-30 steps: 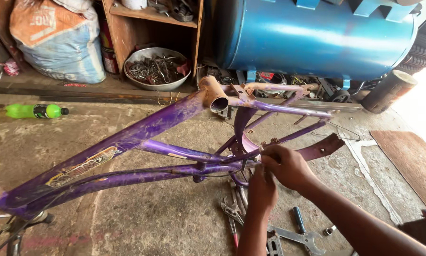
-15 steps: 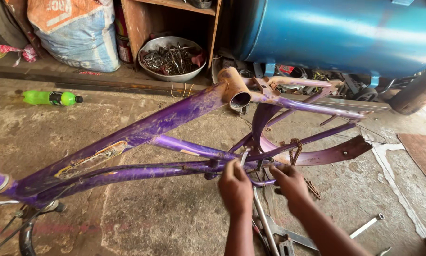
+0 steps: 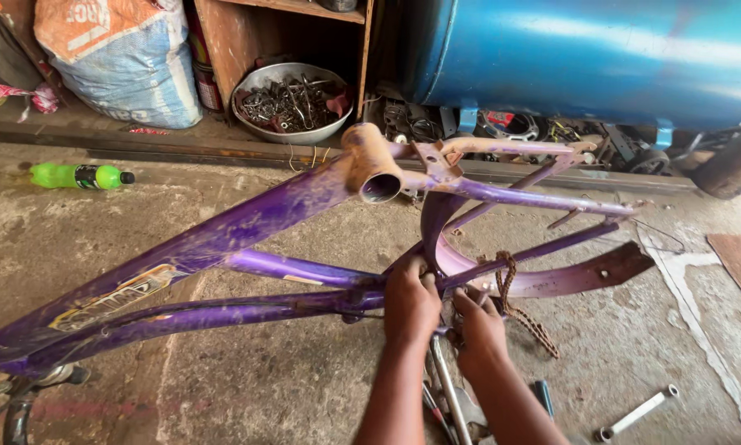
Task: The person repairs a bicycle by fitting the rear wheel into the frame, positioning a chain, and using a wrench to tighten the axle.
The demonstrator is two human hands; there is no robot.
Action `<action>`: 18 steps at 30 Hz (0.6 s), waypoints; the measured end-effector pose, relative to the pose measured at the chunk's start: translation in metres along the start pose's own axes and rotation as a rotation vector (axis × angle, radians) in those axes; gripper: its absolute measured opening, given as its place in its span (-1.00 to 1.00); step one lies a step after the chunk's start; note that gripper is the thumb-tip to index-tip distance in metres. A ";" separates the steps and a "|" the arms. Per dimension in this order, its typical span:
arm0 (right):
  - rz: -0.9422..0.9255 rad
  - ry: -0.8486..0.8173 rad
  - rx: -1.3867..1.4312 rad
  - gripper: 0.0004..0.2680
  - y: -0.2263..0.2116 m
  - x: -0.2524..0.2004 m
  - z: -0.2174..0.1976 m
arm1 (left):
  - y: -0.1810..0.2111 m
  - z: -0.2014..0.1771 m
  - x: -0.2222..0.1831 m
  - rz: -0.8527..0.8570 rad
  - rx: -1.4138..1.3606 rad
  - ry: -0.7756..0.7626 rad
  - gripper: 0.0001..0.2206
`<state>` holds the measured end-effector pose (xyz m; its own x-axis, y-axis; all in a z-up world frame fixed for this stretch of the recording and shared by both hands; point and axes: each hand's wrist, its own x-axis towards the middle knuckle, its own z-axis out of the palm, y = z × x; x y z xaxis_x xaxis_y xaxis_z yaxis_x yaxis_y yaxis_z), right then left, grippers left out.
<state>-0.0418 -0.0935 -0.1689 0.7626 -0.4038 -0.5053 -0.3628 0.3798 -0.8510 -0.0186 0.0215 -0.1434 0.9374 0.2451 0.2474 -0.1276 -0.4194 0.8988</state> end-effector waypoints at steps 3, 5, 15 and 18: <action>-0.077 -0.136 0.037 -0.90 -0.001 0.010 0.001 | -0.008 0.003 0.024 0.042 0.062 -0.099 -0.80; -0.078 -0.174 0.053 -0.90 0.002 0.015 0.000 | -0.016 0.004 0.027 0.091 0.061 -0.098 -0.79; -0.259 -0.304 0.057 -0.86 0.010 0.030 -0.006 | -0.030 0.012 0.037 0.110 0.106 -0.140 -0.88; -0.237 -0.348 0.058 -0.88 0.010 0.033 -0.009 | -0.022 0.009 0.030 0.098 0.086 -0.094 -0.86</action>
<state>-0.0245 -0.1103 -0.1954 0.9601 -0.1843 -0.2101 -0.1328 0.3606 -0.9232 0.0154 0.0308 -0.1590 0.9487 0.1178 0.2934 -0.1953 -0.5116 0.8367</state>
